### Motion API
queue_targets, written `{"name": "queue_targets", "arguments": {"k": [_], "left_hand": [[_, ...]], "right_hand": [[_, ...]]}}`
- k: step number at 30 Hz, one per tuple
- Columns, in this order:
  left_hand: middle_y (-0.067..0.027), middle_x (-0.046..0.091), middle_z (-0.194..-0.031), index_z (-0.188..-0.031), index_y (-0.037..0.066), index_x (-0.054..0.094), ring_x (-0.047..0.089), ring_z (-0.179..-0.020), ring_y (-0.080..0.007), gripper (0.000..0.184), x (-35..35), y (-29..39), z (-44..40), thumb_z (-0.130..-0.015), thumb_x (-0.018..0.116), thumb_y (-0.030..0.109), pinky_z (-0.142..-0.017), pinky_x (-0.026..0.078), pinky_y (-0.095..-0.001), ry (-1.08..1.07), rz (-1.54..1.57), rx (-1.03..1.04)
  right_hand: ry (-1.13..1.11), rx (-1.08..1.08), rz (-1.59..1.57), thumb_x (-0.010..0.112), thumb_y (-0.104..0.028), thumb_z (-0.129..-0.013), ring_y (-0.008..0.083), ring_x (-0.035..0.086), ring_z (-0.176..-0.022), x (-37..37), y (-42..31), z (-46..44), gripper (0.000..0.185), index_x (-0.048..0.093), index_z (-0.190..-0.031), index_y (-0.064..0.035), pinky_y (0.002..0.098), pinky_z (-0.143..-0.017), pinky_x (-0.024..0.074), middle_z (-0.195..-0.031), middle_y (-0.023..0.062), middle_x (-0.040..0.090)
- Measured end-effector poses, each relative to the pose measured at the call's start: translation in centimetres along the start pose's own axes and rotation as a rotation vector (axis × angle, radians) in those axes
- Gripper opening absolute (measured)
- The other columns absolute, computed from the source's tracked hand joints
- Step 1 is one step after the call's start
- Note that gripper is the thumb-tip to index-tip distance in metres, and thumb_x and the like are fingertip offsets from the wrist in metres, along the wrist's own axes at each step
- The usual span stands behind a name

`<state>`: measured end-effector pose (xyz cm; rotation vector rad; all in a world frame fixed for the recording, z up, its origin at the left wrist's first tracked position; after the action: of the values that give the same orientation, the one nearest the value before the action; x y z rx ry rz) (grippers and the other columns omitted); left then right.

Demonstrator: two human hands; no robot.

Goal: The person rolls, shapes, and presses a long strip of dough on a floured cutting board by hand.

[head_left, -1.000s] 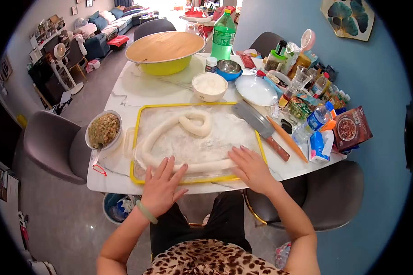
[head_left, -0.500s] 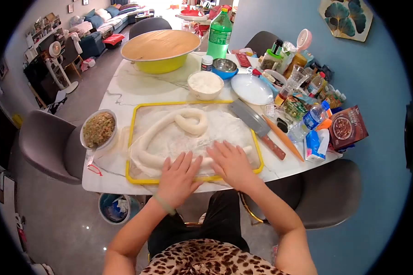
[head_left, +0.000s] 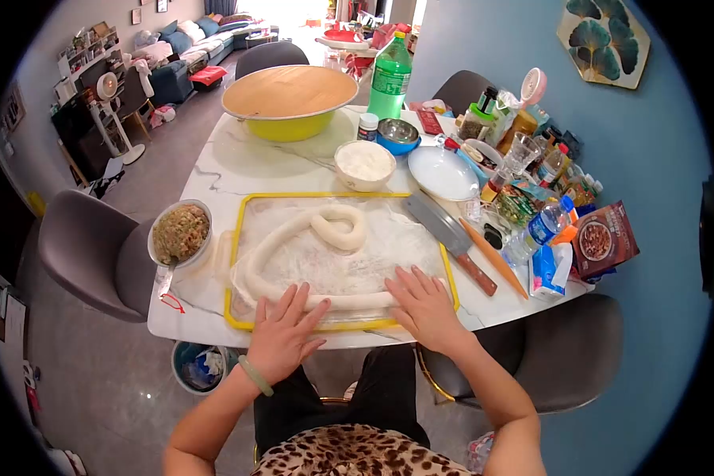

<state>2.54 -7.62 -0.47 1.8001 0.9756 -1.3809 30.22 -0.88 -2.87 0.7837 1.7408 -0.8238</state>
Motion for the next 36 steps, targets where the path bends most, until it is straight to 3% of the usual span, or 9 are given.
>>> {"name": "queue_targets", "arguments": {"k": [8,13,17,21,22,25,28,32,36], "left_hand": [[-0.0185,0.045,-0.144,-0.143,0.014,0.043,0.039,-0.134,-0.0353,0.058,1.6,-2.7,-7.1,-0.093,0.055,0.041,-0.106,0.029,-0.059,-0.048,0.003,-0.173],[-0.0176,0.044,-0.145,-0.144,0.018,0.042,0.039,-0.135,-0.0352,0.06,-0.3,-0.8,-0.8,-0.092,0.057,0.041,-0.105,0.029,-0.0612,-0.057,0.034,-0.079],[-0.0168,0.042,-0.146,-0.145,0.022,0.042,0.039,-0.135,-0.0345,0.061,0.2,-0.9,-0.9,-0.09,0.06,0.042,-0.104,0.028,-0.0637,-0.028,-0.015,-0.053],[-0.0182,0.043,-0.145,-0.145,0.015,0.041,0.039,-0.136,-0.0338,0.062,1.6,-2.5,-6.0,-0.093,0.053,0.048,-0.105,0.028,-0.0635,-0.041,-0.045,-0.173],[-0.0193,0.042,-0.146,-0.142,0.009,0.043,0.039,-0.136,-0.0338,0.063,1.5,-2.5,-6.6,-0.095,0.049,0.049,-0.106,0.028,-0.0624,-0.048,-0.056,-0.172],[-0.0194,0.041,-0.147,-0.141,0.006,0.044,0.039,-0.136,-0.0337,0.064,1.7,-1.5,-8.2,-0.094,0.05,0.049,-0.107,0.027,-0.0612,-0.069,0.052,-0.167],[-0.0195,0.041,-0.147,-0.141,0.005,0.042,0.039,-0.137,-0.0338,0.067,2.6,-0.1,-8.0,-0.092,0.055,0.047,-0.108,0.027,-0.0606,-0.038,0.065,-0.162],[-0.0165,0.038,-0.15,-0.145,0.009,0.039,0.037,-0.138,-0.0327,0.072,1.7,1.8,-2.6,-0.086,0.064,0.043,-0.107,0.026,-0.0622,-0.056,0.062,-0.042],[-0.016,0.036,-0.152,-0.146,0.013,0.039,0.035,-0.14,-0.0323,0.069,2.7,1.1,-2.9,-0.088,0.06,0.045,-0.109,0.024,-0.0621,0.003,0.056,-0.077]], "right_hand": [[0.05,0.152,0.055,0.047,-0.041,-0.097,0.0375,0.035,-0.138,2.8,3.3,-6.8,0.046,0.053,-0.137,-0.0189,0.0565,-0.108,0.03,-0.148,0.0135,0.042],[0.001,0.055,0.008,0.048,-0.041,-0.097,0.0374,0.035,-0.138,0.4,0.6,-0.2,0.046,0.053,-0.137,-0.0191,0.0563,-0.108,0.0291,-0.148,0.0135,0.042],[0.004,0.04,0.075,0.049,-0.041,-0.097,0.0375,0.034,-0.138,0.4,0.4,0.1,0.047,0.051,-0.138,-0.0193,0.056,-0.11,0.028,-0.149,0.0139,0.04],[-0.025,0.127,0.064,0.046,-0.043,-0.097,0.0384,0.035,-0.138,1.8,2.2,-5.4,0.049,0.051,-0.138,-0.0171,0.0554,-0.11,0.028,-0.148,0.015,0.041],[-0.02,0.124,0.067,0.046,-0.043,-0.097,0.0384,0.035,-0.138,1.9,2.0,-6.4,0.049,0.051,-0.138,-0.0171,0.0554,-0.11,0.028,-0.148,0.015,0.041],[-0.01,0.098,0.079,0.046,-0.044,-0.097,0.0384,0.038,-0.136,2.9,0.4,-8.1,0.05,0.051,-0.136,-0.0136,0.0549,-0.108,0.0297,-0.145,0.0163,0.044],[0.151,0.172,0.069,0.049,-0.043,-0.095,0.0394,0.044,-0.131,4.4,-2.0,-7.7,0.051,0.051,-0.135,-0.0111,0.0561,-0.104,0.0336,-0.141,0.0163,0.049],[0.125,0.084,0.046,0.053,-0.041,-0.093,0.0394,0.045,-0.129,1.7,-3.9,-1.9,0.047,0.055,-0.132,-0.0145,0.0583,-0.102,0.0353,-0.14,0.0159,0.05],[0.15,0.029,0.1,0.055,-0.039,-0.093,0.0392,0.047,-0.127,2.0,-2.4,-1.4,0.041,0.058,-0.129,-0.0209,0.0608,-0.099,0.037,-0.139,0.0146,0.051]]}}
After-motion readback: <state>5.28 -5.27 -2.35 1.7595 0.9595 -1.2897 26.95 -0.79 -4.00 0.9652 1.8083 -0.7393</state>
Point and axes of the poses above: each hand's wrist, its own z-axis away from the middle knuckle, its own x-axis out of the palm, y = z × x, the point moved 2 cm from there along -z, towards the middle knuckle
